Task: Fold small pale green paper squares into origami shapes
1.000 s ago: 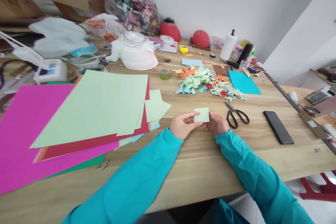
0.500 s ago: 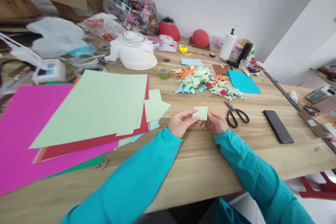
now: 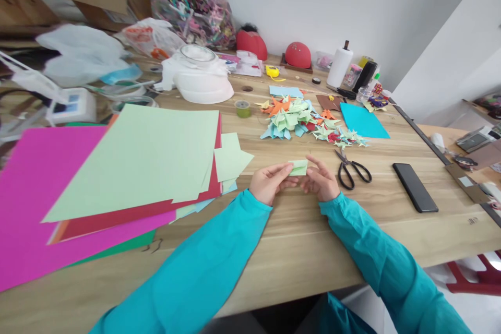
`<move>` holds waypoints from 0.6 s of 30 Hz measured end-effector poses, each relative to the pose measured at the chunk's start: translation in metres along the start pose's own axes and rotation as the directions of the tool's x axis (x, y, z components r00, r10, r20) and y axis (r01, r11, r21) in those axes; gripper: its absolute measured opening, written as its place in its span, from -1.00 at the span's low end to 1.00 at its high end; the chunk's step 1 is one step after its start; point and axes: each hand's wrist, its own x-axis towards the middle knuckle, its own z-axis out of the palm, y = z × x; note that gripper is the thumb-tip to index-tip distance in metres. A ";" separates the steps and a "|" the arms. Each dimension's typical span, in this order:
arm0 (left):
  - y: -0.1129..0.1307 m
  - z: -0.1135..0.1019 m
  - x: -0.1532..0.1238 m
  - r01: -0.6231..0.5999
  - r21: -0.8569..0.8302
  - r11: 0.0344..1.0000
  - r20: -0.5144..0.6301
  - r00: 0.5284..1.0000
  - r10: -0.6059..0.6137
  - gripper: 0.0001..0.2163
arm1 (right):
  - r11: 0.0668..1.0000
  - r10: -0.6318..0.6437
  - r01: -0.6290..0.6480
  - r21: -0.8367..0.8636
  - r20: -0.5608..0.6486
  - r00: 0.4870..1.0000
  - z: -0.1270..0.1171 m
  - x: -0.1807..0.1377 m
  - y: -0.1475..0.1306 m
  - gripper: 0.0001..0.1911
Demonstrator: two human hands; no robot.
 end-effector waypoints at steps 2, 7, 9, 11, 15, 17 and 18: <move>0.000 0.000 0.000 -0.024 0.024 0.999 -0.002 1.000 0.025 -0.66 | 0.999 -0.030 0.030 -0.017 0.006 1.000 0.000 -0.001 -0.001 -0.49; 0.003 0.000 -0.005 -0.118 0.230 0.966 0.038 0.993 0.113 -0.69 | 0.994 -0.096 0.097 -0.050 0.015 0.995 0.002 -0.002 -0.003 -0.60; 0.003 0.000 -0.006 -0.156 0.335 0.929 0.058 0.988 0.145 -0.70 | 0.992 -0.115 0.115 -0.051 0.003 0.993 0.002 -0.002 -0.003 -0.66; 0.002 0.000 -0.007 -0.188 0.393 0.900 0.062 0.982 0.178 -0.73 | 0.993 -0.109 0.108 -0.038 -0.013 0.994 0.001 -0.001 -0.002 -0.73; -0.002 -0.001 -0.006 -0.218 0.417 0.882 0.043 0.974 0.220 -0.76 | 0.996 -0.090 0.090 -0.008 -0.117 0.989 0.001 -0.001 -0.003 -0.83; -0.003 -0.002 -0.006 -0.219 0.422 0.880 0.057 0.975 0.215 -0.77 | 0.993 -0.119 0.114 -0.037 -0.196 0.973 0.002 0.000 -0.003 -0.77; -0.004 -0.002 -0.006 -0.214 0.421 0.882 0.072 0.977 0.202 -0.77 | 0.990 -0.132 0.120 -0.067 -0.216 0.967 0.003 0.000 -0.003 -0.74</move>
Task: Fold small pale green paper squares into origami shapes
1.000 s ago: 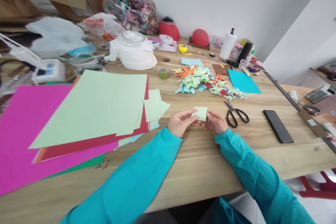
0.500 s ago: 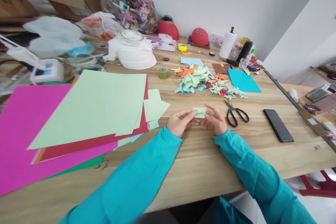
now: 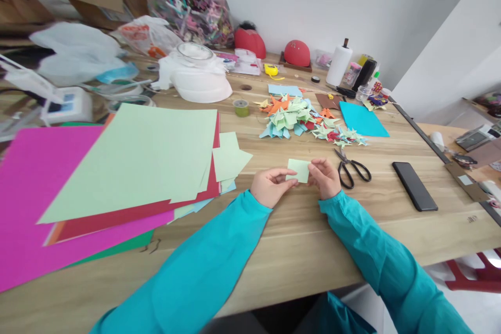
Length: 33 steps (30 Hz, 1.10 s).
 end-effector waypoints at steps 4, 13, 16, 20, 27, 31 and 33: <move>0.000 -0.001 0.001 0.032 -0.076 0.997 0.057 0.998 -0.028 -0.76 | 0.989 -0.070 0.069 -0.133 -0.001 0.998 0.002 0.000 -0.001 -0.69; 0.003 -0.005 0.006 -0.152 -0.016 0.988 0.037 0.988 0.153 -0.83 | 0.960 -0.155 0.192 -0.202 0.189 0.970 0.002 -0.002 0.003 -0.77; 0.002 -0.005 0.005 -0.194 -0.003 0.981 0.042 0.980 0.194 -0.88 | 0.961 -0.160 0.198 -0.194 0.196 0.968 0.001 -0.002 0.004 -0.80; 0.000 -0.005 0.006 -0.204 -0.002 0.979 0.036 0.978 0.204 -0.92 | 0.960 -0.153 0.197 -0.198 0.217 0.964 -0.001 -0.002 0.005 -0.81; 0.001 -0.004 0.005 -0.206 -0.026 0.978 0.043 0.977 0.207 -0.93 | 0.953 -0.116 0.181 -0.241 0.262 0.958 -0.001 -0.001 0.006 -0.76; 0.001 -0.004 0.005 -0.198 -0.008 0.980 0.040 0.979 0.198 -0.91 | 0.953 -0.074 0.158 -0.260 0.305 0.949 -0.001 0.000 0.005 -0.71; 0.002 -0.004 0.004 -0.192 0.008 0.981 0.035 0.981 0.191 -0.91 | 0.953 -0.058 0.148 -0.264 0.321 0.945 -0.001 0.000 0.005 -0.69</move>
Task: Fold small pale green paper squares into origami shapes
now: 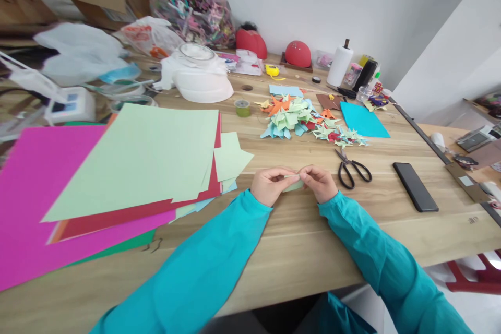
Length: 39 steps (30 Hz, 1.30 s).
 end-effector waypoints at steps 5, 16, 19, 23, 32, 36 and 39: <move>0.002 -0.002 0.000 0.018 0.003 1.000 0.004 1.000 -0.018 -0.91 | 1.000 0.018 -0.018 0.011 -0.006 1.000 0.000 0.000 -0.002 -0.68; -0.010 -0.004 0.001 0.240 -0.143 0.960 0.000 0.970 -0.243 -0.69 | 0.998 0.052 -0.050 0.026 -0.123 0.991 0.003 0.001 -0.005 -0.68; -0.005 -0.001 0.000 0.272 -0.138 0.952 0.001 0.962 -0.274 -0.70 | 0.997 0.077 -0.075 0.017 -0.182 0.980 0.000 0.002 -0.006 -0.66; 0.003 0.002 -0.001 0.235 -0.099 0.967 0.011 0.972 -0.235 -0.71 | 0.993 0.117 -0.114 0.025 -0.198 0.973 -0.001 0.002 -0.010 -0.66; 0.000 -0.003 0.001 0.169 0.035 0.985 -0.106 0.981 -0.165 -0.80 | 0.984 0.160 -0.145 0.099 -0.160 0.974 0.001 0.001 -0.005 -0.66; 0.001 -0.003 0.001 0.148 0.005 0.989 -0.061 0.987 -0.148 -0.87 | 0.999 0.055 -0.054 0.005 -0.155 0.986 0.001 -0.001 -0.002 -0.73; 0.003 -0.001 0.000 0.126 0.013 0.992 -0.025 0.992 -0.126 -0.85 | 0.989 -0.084 0.071 -0.130 -0.091 0.992 0.001 -0.003 -0.002 -0.81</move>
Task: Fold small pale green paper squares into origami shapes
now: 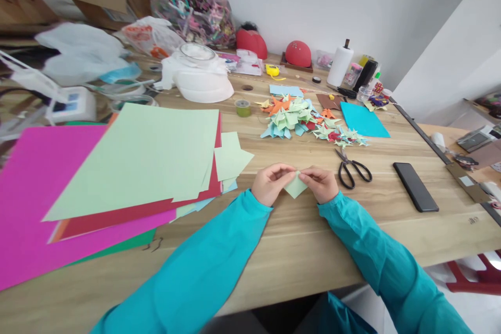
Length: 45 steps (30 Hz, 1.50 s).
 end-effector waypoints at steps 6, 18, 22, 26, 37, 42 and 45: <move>0.001 0.001 -0.001 -0.091 0.069 0.993 0.022 0.996 0.089 -0.87 | 0.997 0.004 -0.001 -0.074 0.041 0.999 0.001 -0.004 0.000 -0.85; -0.014 -0.008 0.011 -0.009 -0.063 0.998 -0.250 0.968 -0.007 -0.80 | 0.992 0.123 -0.123 -0.017 -0.003 0.992 -0.001 -0.003 -0.006 -0.93; -0.015 -0.012 0.015 -0.023 -0.077 0.997 -0.312 0.950 -0.002 -0.80 | 0.995 0.093 -0.093 0.024 -0.010 0.996 -0.003 -0.001 -0.002 -0.93; -0.010 -0.007 0.010 0.030 -0.041 0.999 -0.181 0.983 -0.037 -0.79 | 0.991 0.063 -0.071 0.117 0.071 0.995 0.001 -0.003 -0.003 -0.80; -0.002 0.001 0.001 0.195 -0.280 0.940 0.166 0.974 -0.152 -0.21 | 0.982 0.034 -0.013 0.189 -0.105 0.994 -0.002 0.002 -0.003 -0.80; -0.009 -0.004 0.006 0.060 -0.215 0.975 -0.010 0.998 -0.064 -0.51 | 0.976 0.050 -0.037 0.216 -0.054 0.997 -0.001 0.001 -0.002 -0.82; -0.014 -0.006 0.009 0.110 -0.201 0.973 -0.021 0.993 -0.116 -0.76 | 0.973 0.037 -0.032 0.228 -0.020 0.999 0.000 0.000 0.000 -0.80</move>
